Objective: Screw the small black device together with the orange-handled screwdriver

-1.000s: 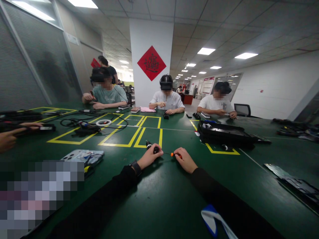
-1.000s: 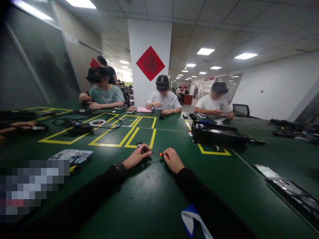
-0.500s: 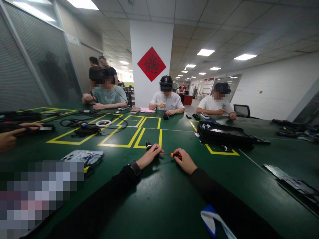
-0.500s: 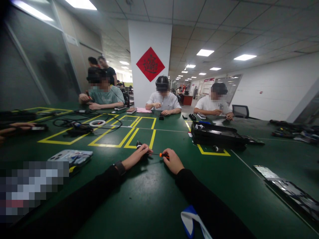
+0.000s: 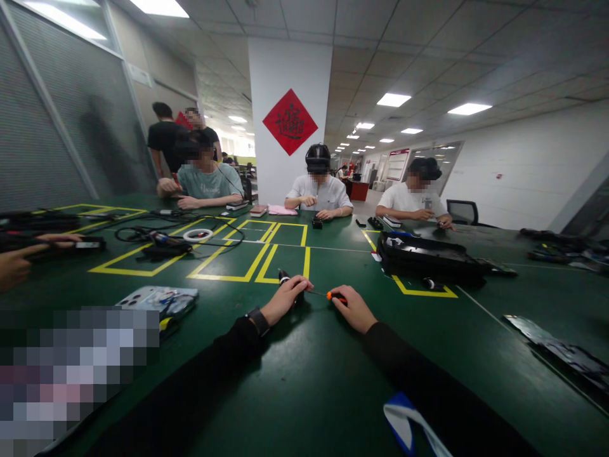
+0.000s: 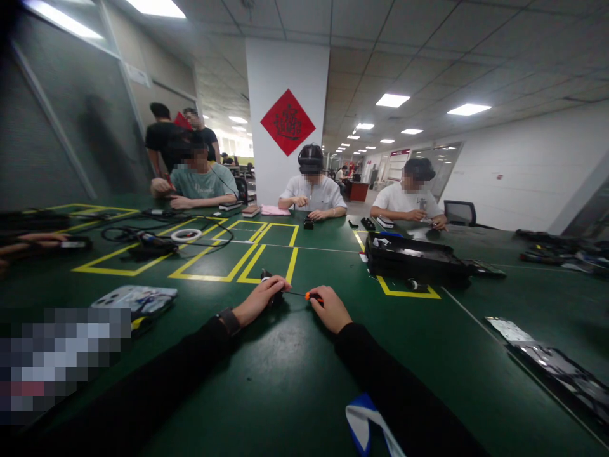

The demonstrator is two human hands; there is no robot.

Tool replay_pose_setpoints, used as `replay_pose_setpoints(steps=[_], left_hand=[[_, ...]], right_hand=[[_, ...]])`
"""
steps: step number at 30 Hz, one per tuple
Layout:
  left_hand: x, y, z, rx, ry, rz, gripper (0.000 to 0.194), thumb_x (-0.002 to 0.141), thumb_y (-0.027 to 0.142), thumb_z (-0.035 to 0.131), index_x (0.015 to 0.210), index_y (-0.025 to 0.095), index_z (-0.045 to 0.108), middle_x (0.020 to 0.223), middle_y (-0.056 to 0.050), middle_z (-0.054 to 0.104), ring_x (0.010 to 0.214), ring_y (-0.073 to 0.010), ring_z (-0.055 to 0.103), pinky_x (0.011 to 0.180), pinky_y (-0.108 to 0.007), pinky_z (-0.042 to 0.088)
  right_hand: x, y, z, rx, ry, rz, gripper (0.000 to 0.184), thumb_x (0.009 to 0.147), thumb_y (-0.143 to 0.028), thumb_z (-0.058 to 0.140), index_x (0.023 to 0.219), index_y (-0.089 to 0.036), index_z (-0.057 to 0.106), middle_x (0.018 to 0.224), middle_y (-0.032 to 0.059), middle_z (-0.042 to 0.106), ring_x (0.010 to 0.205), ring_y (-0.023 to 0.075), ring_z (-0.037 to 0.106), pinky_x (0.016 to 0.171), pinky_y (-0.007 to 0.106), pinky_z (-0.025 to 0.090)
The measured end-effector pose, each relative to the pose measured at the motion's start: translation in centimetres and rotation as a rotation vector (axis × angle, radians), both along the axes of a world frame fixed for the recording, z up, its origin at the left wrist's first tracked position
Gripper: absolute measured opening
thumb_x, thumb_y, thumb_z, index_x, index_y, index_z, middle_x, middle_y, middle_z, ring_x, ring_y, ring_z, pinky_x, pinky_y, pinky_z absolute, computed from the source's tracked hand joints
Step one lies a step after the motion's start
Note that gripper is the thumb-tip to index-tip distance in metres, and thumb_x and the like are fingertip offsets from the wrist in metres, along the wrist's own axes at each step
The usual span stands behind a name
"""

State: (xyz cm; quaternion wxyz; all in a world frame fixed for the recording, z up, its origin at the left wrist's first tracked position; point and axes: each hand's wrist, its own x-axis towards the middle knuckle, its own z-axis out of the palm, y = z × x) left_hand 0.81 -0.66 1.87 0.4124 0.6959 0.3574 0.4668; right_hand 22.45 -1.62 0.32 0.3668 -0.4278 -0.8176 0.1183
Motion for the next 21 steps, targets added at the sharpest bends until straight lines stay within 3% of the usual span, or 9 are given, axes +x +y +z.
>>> replay_pose_setpoints(steps=[4, 10, 15, 21], left_hand=[[-0.02, 0.22, -0.44, 0.033, 0.032, 0.044, 0.03, 0.082, 0.044, 0.039, 0.079, 0.018, 0.054, 0.077, -0.001, 0.056, 0.077, -0.0142, 0.05, 0.074, -0.026, 0.038], [0.05, 0.22, -0.95, 0.027, 0.068, 0.041, 0.021, 0.076, 0.038, 0.051, 0.084, 0.019, 0.048, 0.074, 0.003, 0.049, 0.064, -0.0103, 0.045, 0.061, -0.022, 0.036], [0.12, 0.27, -0.92, 0.05, 0.06, 0.041, 0.015, 0.076, 0.031, 0.05, 0.083, 0.019, 0.046, 0.076, 0.002, 0.05, 0.066, -0.0104, 0.046, 0.065, -0.023, 0.037], [0.15, 0.42, -0.94, 0.068, 0.043, 0.031, 0.012, 0.075, 0.026, 0.053, 0.081, 0.018, 0.046, 0.081, 0.001, 0.053, 0.077, -0.0125, 0.05, 0.075, -0.026, 0.039]], right_hand=[[-0.11, -0.19, 0.1, -0.02, 0.045, 0.008, 0.017, 0.077, -0.019, 0.051, 0.093, -0.019, 0.056, 0.089, 0.0036, 0.057, 0.086, 0.0162, 0.052, 0.079, 0.032, 0.04], [-0.12, -0.27, 0.17, -0.082, 0.086, 0.018, 0.02, 0.077, -0.022, 0.051, 0.097, -0.019, 0.052, 0.091, 0.0033, 0.058, 0.085, 0.0147, 0.053, 0.079, 0.03, 0.041], [-0.04, 0.2, -0.12, -0.026, 0.029, -0.019, 0.019, 0.083, -0.017, 0.038, 0.084, -0.018, 0.057, 0.086, 0.0046, 0.056, 0.085, 0.0154, 0.051, 0.08, 0.031, 0.039], [-0.01, 0.02, -0.06, 0.006, 0.026, -0.011, 0.013, 0.074, -0.015, 0.05, 0.086, -0.018, 0.052, 0.085, 0.0024, 0.054, 0.081, 0.0151, 0.049, 0.075, 0.029, 0.04]])
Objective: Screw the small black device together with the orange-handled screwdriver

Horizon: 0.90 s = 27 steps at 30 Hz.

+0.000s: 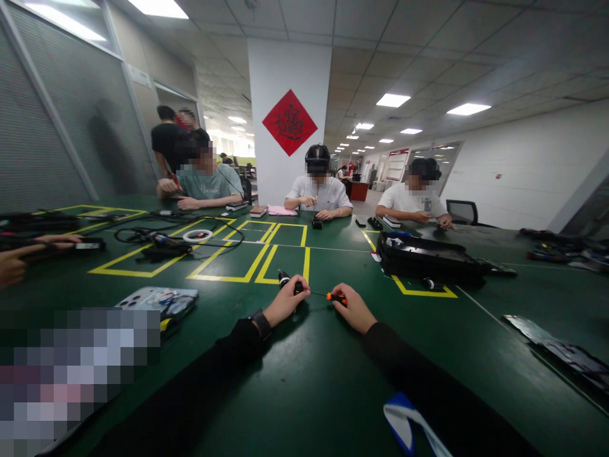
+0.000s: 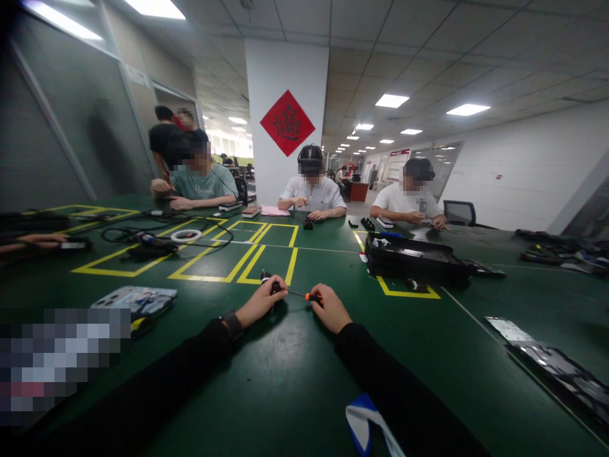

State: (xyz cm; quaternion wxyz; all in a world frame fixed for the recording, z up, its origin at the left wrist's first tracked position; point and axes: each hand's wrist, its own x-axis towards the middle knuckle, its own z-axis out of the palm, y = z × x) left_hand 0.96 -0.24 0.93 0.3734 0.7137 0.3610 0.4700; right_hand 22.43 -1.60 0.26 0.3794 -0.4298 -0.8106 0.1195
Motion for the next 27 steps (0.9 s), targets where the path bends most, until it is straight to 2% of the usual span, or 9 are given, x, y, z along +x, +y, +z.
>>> replay_pose_setpoints(steps=[5, 8, 12, 15, 19, 23, 27], left_hand=[[-0.07, 0.1, -0.13, 0.01, 0.004, 0.011, 0.012, 0.075, 0.027, 0.052, 0.08, 0.018, 0.046, 0.08, 0.001, 0.054, 0.076, -0.0122, 0.05, 0.076, -0.026, 0.038], [-0.07, 0.2, -0.22, 0.01, -0.009, -0.006, 0.011, 0.075, 0.025, 0.052, 0.079, 0.018, 0.045, 0.082, 0.0, 0.054, 0.078, -0.0123, 0.05, 0.076, -0.026, 0.038], [-0.09, 0.26, -0.31, 0.004, -0.025, -0.014, 0.011, 0.074, 0.025, 0.052, 0.08, 0.018, 0.045, 0.083, 0.0, 0.055, 0.08, -0.0129, 0.051, 0.077, -0.027, 0.038], [-0.15, 0.24, -0.35, -0.002, -0.027, -0.012, 0.012, 0.074, 0.026, 0.053, 0.081, 0.018, 0.045, 0.084, 0.0, 0.055, 0.079, -0.0129, 0.051, 0.076, -0.026, 0.039], [-0.22, 0.3, -0.42, -0.012, -0.016, 0.022, 0.015, 0.075, 0.03, 0.053, 0.081, 0.018, 0.045, 0.082, 0.001, 0.055, 0.074, -0.0121, 0.05, 0.073, -0.026, 0.039], [-0.14, 0.46, -0.49, 0.005, -0.024, 0.002, 0.014, 0.075, 0.027, 0.053, 0.078, 0.018, 0.044, 0.081, 0.0, 0.055, 0.076, -0.0123, 0.051, 0.075, -0.026, 0.039], [-0.05, 0.43, -0.43, 0.002, -0.034, -0.023, 0.012, 0.075, 0.025, 0.053, 0.079, 0.018, 0.044, 0.083, 0.0, 0.056, 0.08, -0.0125, 0.052, 0.078, -0.027, 0.039]], right_hand=[[-0.12, -0.36, 0.17, -0.028, -0.012, 0.0, 0.016, 0.074, -0.021, 0.054, 0.089, -0.018, 0.051, 0.087, 0.0024, 0.055, 0.081, 0.0149, 0.05, 0.073, 0.028, 0.04], [-0.12, -0.25, 0.14, -0.007, -0.029, -0.048, 0.018, 0.079, -0.025, 0.05, 0.095, -0.019, 0.053, 0.089, 0.0031, 0.058, 0.083, 0.0156, 0.051, 0.078, 0.03, 0.038], [0.03, 0.31, -0.12, 0.008, -0.076, -0.092, 0.022, 0.085, -0.023, 0.038, 0.085, -0.021, 0.06, 0.087, 0.0029, 0.06, 0.085, 0.0157, 0.051, 0.081, 0.031, 0.035], [0.13, 0.61, -0.3, 0.01, -0.099, -0.087, 0.02, 0.084, -0.023, 0.042, 0.08, -0.02, 0.061, 0.084, 0.0034, 0.059, 0.084, 0.0161, 0.051, 0.08, 0.031, 0.035], [0.18, 0.44, -0.29, 0.03, -0.067, -0.064, 0.011, 0.078, -0.022, 0.051, 0.086, -0.02, 0.058, 0.088, 0.0034, 0.058, 0.086, 0.017, 0.05, 0.08, 0.032, 0.036], [0.17, 0.18, -0.3, 0.02, -0.033, -0.036, 0.015, 0.074, -0.022, 0.055, 0.089, -0.019, 0.055, 0.089, 0.0031, 0.057, 0.086, 0.0172, 0.05, 0.079, 0.032, 0.037], [0.13, 0.4, -0.47, -0.023, 0.001, -0.044, 0.021, 0.078, -0.025, 0.05, 0.098, -0.02, 0.054, 0.092, 0.004, 0.057, 0.088, 0.0167, 0.05, 0.08, 0.032, 0.038]])
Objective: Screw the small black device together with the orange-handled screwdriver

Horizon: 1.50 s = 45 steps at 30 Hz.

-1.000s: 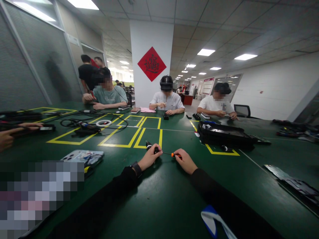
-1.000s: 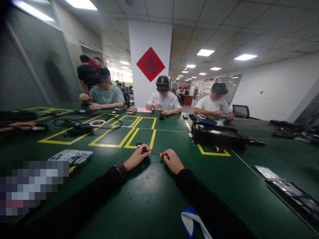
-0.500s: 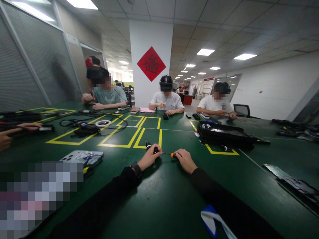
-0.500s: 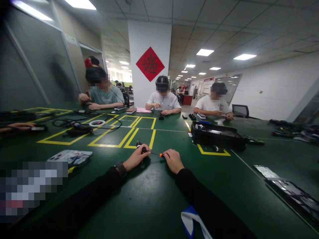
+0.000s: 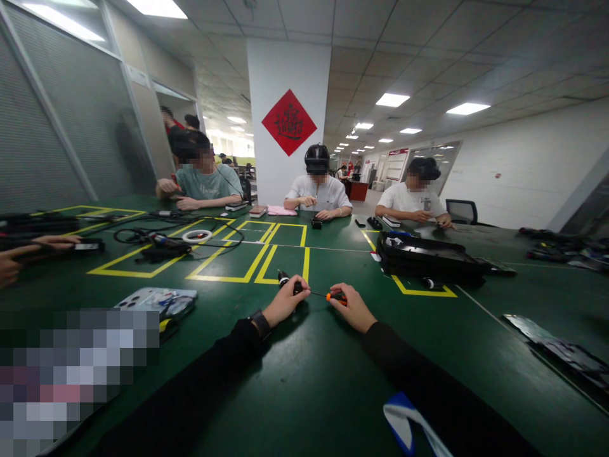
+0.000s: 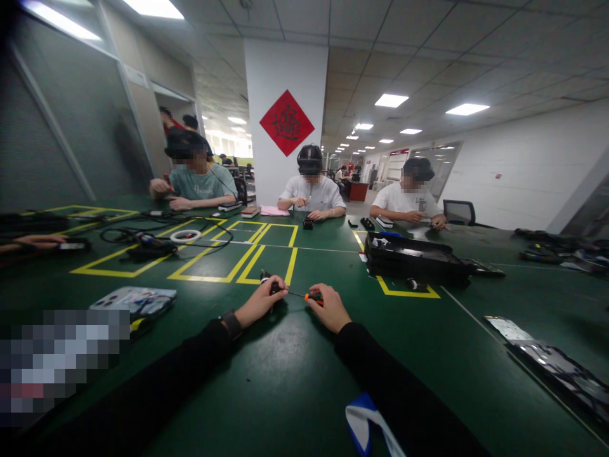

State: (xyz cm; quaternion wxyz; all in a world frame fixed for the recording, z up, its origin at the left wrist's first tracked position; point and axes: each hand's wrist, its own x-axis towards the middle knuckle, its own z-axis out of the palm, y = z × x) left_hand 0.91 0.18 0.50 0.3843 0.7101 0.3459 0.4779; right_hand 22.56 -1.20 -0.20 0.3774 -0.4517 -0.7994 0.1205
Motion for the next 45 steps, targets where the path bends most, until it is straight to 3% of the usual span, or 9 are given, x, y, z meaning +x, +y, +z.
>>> replay_pose_setpoints(steps=[6, 14, 18, 22, 26, 33, 37, 40, 45], left_hand=[[-0.04, -0.26, 0.1, -0.011, 0.012, 0.027, 0.012, 0.074, 0.025, 0.053, 0.081, 0.019, 0.045, 0.083, 0.0, 0.055, 0.077, -0.0125, 0.052, 0.075, -0.027, 0.04], [-0.03, -0.18, 0.05, -0.017, 0.012, 0.015, 0.013, 0.075, 0.027, 0.053, 0.081, 0.019, 0.044, 0.083, 0.001, 0.055, 0.076, -0.0119, 0.051, 0.073, -0.026, 0.04], [-0.05, -0.13, 0.07, -0.006, 0.008, -0.002, 0.012, 0.075, 0.025, 0.052, 0.08, 0.018, 0.044, 0.084, 0.0, 0.055, 0.079, -0.0118, 0.051, 0.077, -0.026, 0.039], [-0.02, -0.15, 0.07, -0.007, 0.002, 0.001, 0.011, 0.075, 0.024, 0.052, 0.08, 0.018, 0.044, 0.085, 0.0, 0.054, 0.08, -0.0122, 0.051, 0.078, -0.026, 0.039], [0.05, -0.26, 0.15, -0.006, -0.001, 0.0, 0.011, 0.074, 0.023, 0.053, 0.08, 0.018, 0.044, 0.085, 0.0, 0.054, 0.081, -0.0126, 0.051, 0.079, -0.027, 0.039], [-0.02, -0.31, 0.19, -0.011, 0.005, 0.017, 0.012, 0.074, 0.026, 0.053, 0.08, 0.018, 0.046, 0.083, 0.0, 0.056, 0.078, -0.0126, 0.052, 0.077, -0.028, 0.039], [-0.05, -0.17, 0.1, -0.007, 0.0, 0.005, 0.011, 0.074, 0.024, 0.053, 0.079, 0.018, 0.046, 0.084, 0.0, 0.056, 0.081, -0.0127, 0.052, 0.079, -0.027, 0.039], [-0.04, -0.2, 0.18, -0.018, 0.014, 0.005, 0.011, 0.074, 0.024, 0.053, 0.08, 0.018, 0.045, 0.084, 0.0, 0.055, 0.081, -0.0129, 0.052, 0.079, -0.027, 0.039], [-0.11, -0.37, 0.36, -0.017, 0.02, 0.015, 0.012, 0.075, 0.026, 0.052, 0.081, 0.018, 0.045, 0.084, 0.0, 0.055, 0.08, -0.0129, 0.052, 0.078, -0.027, 0.039]], right_hand=[[-0.02, 0.26, 0.16, -0.004, -0.079, 0.014, 0.018, 0.083, -0.022, 0.042, 0.082, -0.019, 0.06, 0.085, 0.0042, 0.058, 0.085, 0.0165, 0.05, 0.08, 0.032, 0.037], [-0.18, -0.52, 0.54, 0.012, -0.019, 0.045, 0.015, 0.075, -0.019, 0.053, 0.09, -0.019, 0.053, 0.09, 0.003, 0.055, 0.086, 0.0164, 0.048, 0.078, 0.03, 0.038], [-0.28, -0.5, 0.53, -0.017, -0.008, 0.039, 0.016, 0.081, -0.022, 0.047, 0.094, -0.019, 0.054, 0.092, 0.0036, 0.055, 0.088, 0.0159, 0.048, 0.08, 0.031, 0.038], [-0.22, -0.2, 0.43, -0.015, -0.056, 0.043, 0.021, 0.086, -0.022, 0.038, 0.085, -0.018, 0.058, 0.086, 0.0039, 0.056, 0.086, 0.0158, 0.048, 0.081, 0.031, 0.037], [-0.16, -0.19, 0.35, 0.012, -0.035, 0.039, 0.011, 0.079, -0.02, 0.049, 0.087, -0.018, 0.055, 0.087, 0.0039, 0.055, 0.085, 0.0167, 0.048, 0.078, 0.031, 0.038], [-0.28, -0.63, 0.66, 0.004, -0.007, 0.054, 0.017, 0.073, -0.019, 0.056, 0.09, -0.018, 0.053, 0.089, 0.0034, 0.053, 0.085, 0.017, 0.048, 0.077, 0.031, 0.038], [-0.27, -0.41, 0.56, 0.002, -0.014, 0.038, 0.014, 0.082, -0.02, 0.043, 0.089, -0.019, 0.055, 0.088, 0.0035, 0.054, 0.086, 0.016, 0.048, 0.08, 0.031, 0.037], [-0.17, -0.14, 0.38, 0.002, -0.032, 0.028, 0.024, 0.086, -0.018, 0.034, 0.083, -0.018, 0.057, 0.084, 0.0034, 0.055, 0.084, 0.0153, 0.048, 0.08, 0.031, 0.036], [-0.11, -0.12, 0.34, -0.01, -0.044, 0.041, 0.017, 0.082, -0.016, 0.039, 0.084, -0.018, 0.056, 0.084, 0.0035, 0.055, 0.084, 0.0158, 0.047, 0.078, 0.031, 0.037]])
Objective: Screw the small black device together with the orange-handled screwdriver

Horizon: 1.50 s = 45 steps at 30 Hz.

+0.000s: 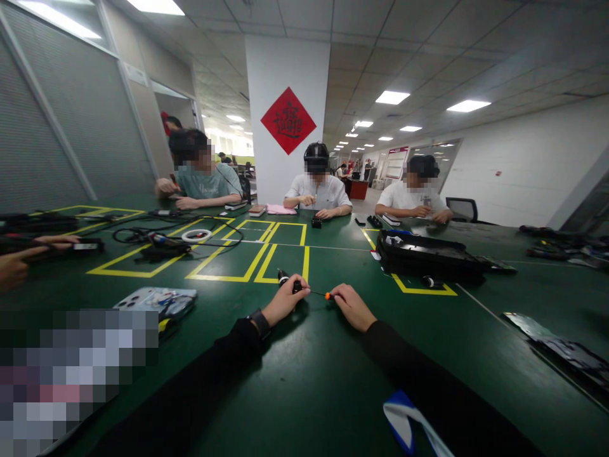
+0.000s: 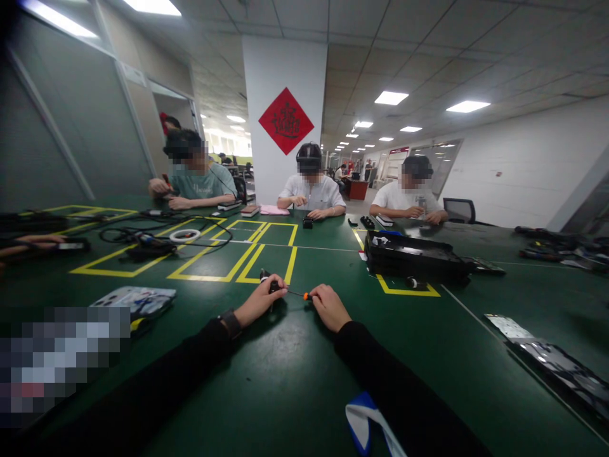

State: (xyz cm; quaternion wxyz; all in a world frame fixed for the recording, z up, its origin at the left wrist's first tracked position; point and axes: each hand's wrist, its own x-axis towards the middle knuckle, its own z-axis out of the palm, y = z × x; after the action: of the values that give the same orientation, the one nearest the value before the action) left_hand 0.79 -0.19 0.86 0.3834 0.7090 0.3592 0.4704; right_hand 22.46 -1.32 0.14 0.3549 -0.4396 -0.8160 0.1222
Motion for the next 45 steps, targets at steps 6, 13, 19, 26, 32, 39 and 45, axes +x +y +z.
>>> replay_pose_setpoints(steps=[6, 13, 19, 26, 32, 39, 45], left_hand=[[0.03, 0.21, -0.14, 0.016, 0.002, 0.001, 0.011, 0.076, 0.027, 0.051, 0.079, 0.018, 0.045, 0.084, 0.0, 0.054, 0.081, -0.0126, 0.051, 0.078, -0.026, 0.039], [0.09, 0.18, -0.12, -0.009, -0.013, -0.001, 0.01, 0.075, 0.023, 0.052, 0.079, 0.018, 0.045, 0.084, -0.001, 0.055, 0.082, -0.0132, 0.052, 0.08, -0.028, 0.039], [0.02, 0.21, -0.09, 0.0, -0.038, -0.02, 0.009, 0.074, 0.02, 0.052, 0.079, 0.018, 0.045, 0.084, 0.0, 0.055, 0.082, -0.013, 0.052, 0.08, -0.028, 0.039], [0.07, 0.06, 0.02, -0.029, -0.02, 0.011, 0.01, 0.074, 0.022, 0.052, 0.079, 0.018, 0.045, 0.083, 0.0, 0.055, 0.081, -0.0132, 0.052, 0.078, -0.027, 0.039], [0.03, 0.17, -0.05, -0.012, -0.039, -0.015, 0.009, 0.074, 0.022, 0.051, 0.078, 0.018, 0.045, 0.085, 0.0, 0.056, 0.082, -0.0128, 0.052, 0.078, -0.027, 0.039], [-0.01, 0.21, -0.18, -0.025, -0.04, -0.004, 0.011, 0.074, 0.024, 0.052, 0.079, 0.018, 0.045, 0.084, 0.0, 0.055, 0.082, -0.0133, 0.052, 0.078, -0.027, 0.039], [-0.01, 0.28, -0.26, -0.016, -0.04, -0.013, 0.011, 0.074, 0.025, 0.053, 0.078, 0.018, 0.045, 0.083, 0.0, 0.055, 0.08, -0.013, 0.052, 0.077, -0.027, 0.039]], right_hand=[[-0.1, -0.5, 0.33, 0.003, 0.041, 0.016, 0.018, 0.074, -0.012, 0.049, 0.09, -0.019, 0.051, 0.088, 0.0027, 0.053, 0.082, 0.0158, 0.048, 0.076, 0.03, 0.039], [-0.14, -0.2, 0.1, 0.005, 0.036, -0.019, 0.016, 0.081, -0.017, 0.043, 0.09, -0.018, 0.055, 0.089, 0.0044, 0.054, 0.087, 0.0164, 0.048, 0.081, 0.032, 0.038], [-0.04, 0.05, 0.06, 0.021, 0.001, 0.02, 0.016, 0.081, -0.015, 0.043, 0.086, -0.019, 0.057, 0.088, 0.0042, 0.054, 0.087, 0.0163, 0.048, 0.081, 0.032, 0.038], [-0.19, -0.33, 0.06, 0.007, 0.046, 0.039, 0.018, 0.073, -0.015, 0.052, 0.09, -0.019, 0.051, 0.089, 0.0029, 0.053, 0.085, 0.0163, 0.049, 0.078, 0.032, 0.039], [-0.25, -0.06, -0.14, -0.012, 0.025, -0.001, 0.016, 0.084, -0.022, 0.041, 0.092, -0.019, 0.055, 0.09, 0.0043, 0.055, 0.087, 0.0157, 0.049, 0.081, 0.031, 0.039], [-0.12, -0.04, 0.0, 0.021, -0.004, 0.006, 0.012, 0.083, -0.02, 0.043, 0.087, -0.019, 0.054, 0.086, 0.0037, 0.054, 0.083, 0.0158, 0.048, 0.078, 0.031, 0.039], [-0.27, -0.43, 0.12, -0.002, 0.007, 0.026, 0.015, 0.076, -0.022, 0.053, 0.091, -0.019, 0.051, 0.088, 0.0026, 0.054, 0.082, 0.0156, 0.049, 0.076, 0.03, 0.04]])
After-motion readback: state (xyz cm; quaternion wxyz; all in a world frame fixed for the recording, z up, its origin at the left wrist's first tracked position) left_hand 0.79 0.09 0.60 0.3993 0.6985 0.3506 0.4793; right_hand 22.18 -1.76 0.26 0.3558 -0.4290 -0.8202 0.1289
